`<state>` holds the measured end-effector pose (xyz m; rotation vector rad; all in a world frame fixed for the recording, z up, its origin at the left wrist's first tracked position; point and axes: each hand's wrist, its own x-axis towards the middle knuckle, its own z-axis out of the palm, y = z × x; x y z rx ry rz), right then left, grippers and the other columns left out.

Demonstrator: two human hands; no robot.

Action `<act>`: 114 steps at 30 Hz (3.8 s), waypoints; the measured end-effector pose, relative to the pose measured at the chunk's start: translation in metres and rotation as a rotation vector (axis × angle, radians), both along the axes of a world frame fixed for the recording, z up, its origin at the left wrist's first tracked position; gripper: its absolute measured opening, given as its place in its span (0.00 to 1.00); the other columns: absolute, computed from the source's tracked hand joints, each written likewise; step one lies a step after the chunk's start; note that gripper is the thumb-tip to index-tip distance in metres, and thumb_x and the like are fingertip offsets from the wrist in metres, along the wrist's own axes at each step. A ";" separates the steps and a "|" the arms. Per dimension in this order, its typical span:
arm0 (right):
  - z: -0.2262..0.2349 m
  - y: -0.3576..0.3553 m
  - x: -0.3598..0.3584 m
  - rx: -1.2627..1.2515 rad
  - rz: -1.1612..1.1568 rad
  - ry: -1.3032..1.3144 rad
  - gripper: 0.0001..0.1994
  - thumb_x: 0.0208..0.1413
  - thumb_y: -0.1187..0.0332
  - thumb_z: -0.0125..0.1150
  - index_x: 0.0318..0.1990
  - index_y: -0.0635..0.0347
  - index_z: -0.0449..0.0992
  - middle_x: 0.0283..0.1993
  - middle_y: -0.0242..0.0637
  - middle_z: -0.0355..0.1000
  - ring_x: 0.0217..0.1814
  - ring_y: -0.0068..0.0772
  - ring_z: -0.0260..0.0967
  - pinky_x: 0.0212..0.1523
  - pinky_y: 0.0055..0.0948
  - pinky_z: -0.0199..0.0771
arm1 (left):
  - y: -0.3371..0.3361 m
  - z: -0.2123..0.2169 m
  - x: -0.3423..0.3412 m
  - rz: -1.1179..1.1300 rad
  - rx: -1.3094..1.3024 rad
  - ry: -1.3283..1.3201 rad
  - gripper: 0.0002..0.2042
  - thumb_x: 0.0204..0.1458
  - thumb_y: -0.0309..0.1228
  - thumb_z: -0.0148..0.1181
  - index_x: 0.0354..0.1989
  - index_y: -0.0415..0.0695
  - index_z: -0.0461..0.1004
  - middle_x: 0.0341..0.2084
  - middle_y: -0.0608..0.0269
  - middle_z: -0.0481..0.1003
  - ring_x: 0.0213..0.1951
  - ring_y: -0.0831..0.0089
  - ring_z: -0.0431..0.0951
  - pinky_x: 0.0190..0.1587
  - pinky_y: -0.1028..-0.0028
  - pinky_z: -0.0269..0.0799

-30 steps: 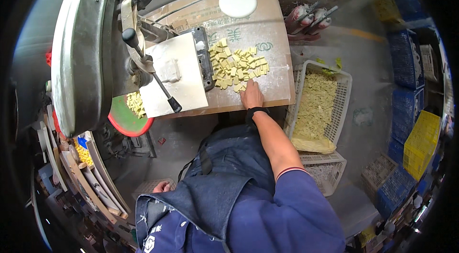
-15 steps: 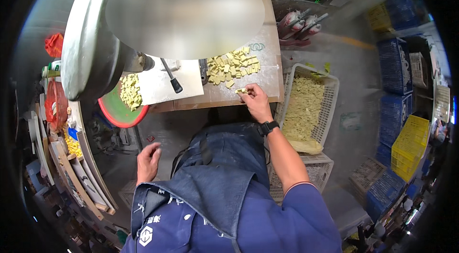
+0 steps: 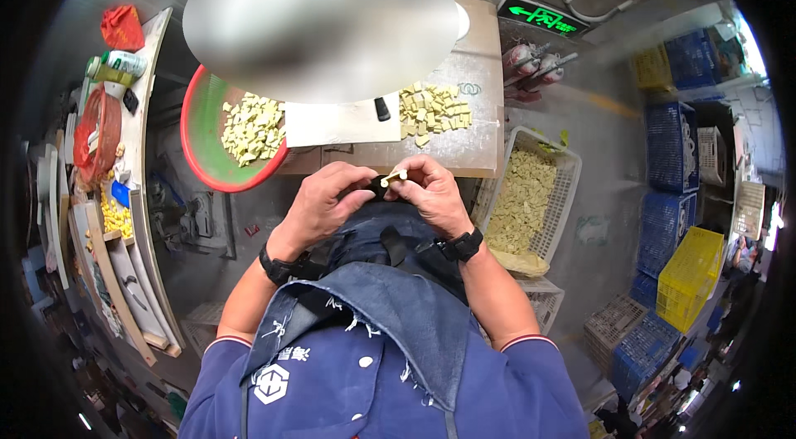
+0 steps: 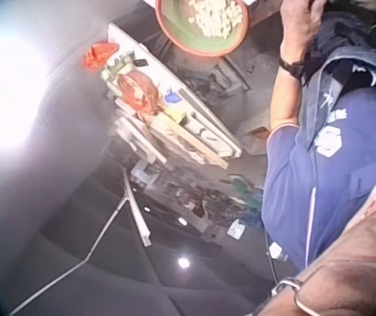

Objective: Manually stamping or punching small plastic blocks using a bench-top press machine.

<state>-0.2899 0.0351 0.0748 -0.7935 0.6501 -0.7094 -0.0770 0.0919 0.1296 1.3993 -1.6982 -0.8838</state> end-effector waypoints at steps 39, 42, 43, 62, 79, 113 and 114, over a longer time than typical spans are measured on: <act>-0.259 -0.077 -0.029 -0.451 -0.045 1.110 0.14 0.51 0.65 0.64 0.44 0.60 0.75 0.36 0.50 0.74 0.41 0.53 0.74 0.43 0.44 0.74 | 0.110 -0.064 0.082 0.644 0.640 -0.283 0.10 0.56 0.27 0.60 0.43 0.36 0.78 0.30 0.59 0.78 0.31 0.75 0.76 0.38 0.74 0.72; -0.222 -0.073 -0.043 -0.260 -0.017 0.917 0.12 0.53 0.66 0.66 0.41 0.62 0.76 0.30 0.44 0.76 0.33 0.36 0.76 0.38 0.31 0.75 | 0.087 -0.054 0.062 0.539 0.537 -0.281 0.09 0.54 0.26 0.61 0.43 0.36 0.78 0.30 0.59 0.77 0.30 0.74 0.75 0.37 0.74 0.72; -0.208 -0.069 -0.046 -0.131 -0.057 0.729 0.10 0.55 0.68 0.64 0.41 0.63 0.76 0.31 0.40 0.76 0.34 0.30 0.75 0.38 0.28 0.75 | 0.077 -0.050 0.055 0.491 0.492 -0.268 0.09 0.53 0.23 0.61 0.43 0.38 0.78 0.29 0.58 0.76 0.30 0.71 0.76 0.36 0.74 0.72; -0.019 -0.015 -0.021 0.477 0.056 -0.038 0.07 0.67 0.66 0.50 0.44 0.61 0.68 0.34 0.40 0.75 0.33 0.34 0.78 0.37 0.32 0.80 | -0.023 -0.025 -0.031 -0.128 -0.079 -0.241 0.17 0.46 0.22 0.67 0.47 0.41 0.76 0.41 0.54 0.76 0.41 0.56 0.79 0.43 0.65 0.76; -0.026 -0.011 0.000 0.729 0.097 -0.360 0.08 0.68 0.66 0.49 0.44 0.61 0.70 0.34 0.37 0.74 0.32 0.28 0.74 0.34 0.28 0.79 | -0.009 -0.034 -0.023 0.024 0.260 0.135 0.13 0.54 0.26 0.64 0.47 0.39 0.77 0.39 0.55 0.79 0.40 0.67 0.81 0.44 0.71 0.75; 0.019 -0.002 0.026 -0.411 0.224 0.362 0.12 0.59 0.81 0.59 0.51 0.65 0.73 0.46 0.35 0.75 0.48 0.23 0.73 0.52 0.24 0.74 | 0.008 -0.033 0.013 0.175 0.291 0.388 0.10 0.53 0.22 0.64 0.44 0.38 0.77 0.34 0.62 0.80 0.35 0.78 0.78 0.40 0.76 0.75; 0.019 -0.001 0.028 -0.436 0.227 0.397 0.12 0.59 0.81 0.59 0.50 0.65 0.73 0.46 0.35 0.75 0.48 0.22 0.73 0.51 0.24 0.75 | 0.008 -0.033 0.014 0.171 0.247 0.303 0.11 0.52 0.21 0.65 0.44 0.39 0.77 0.33 0.61 0.80 0.35 0.77 0.79 0.39 0.76 0.75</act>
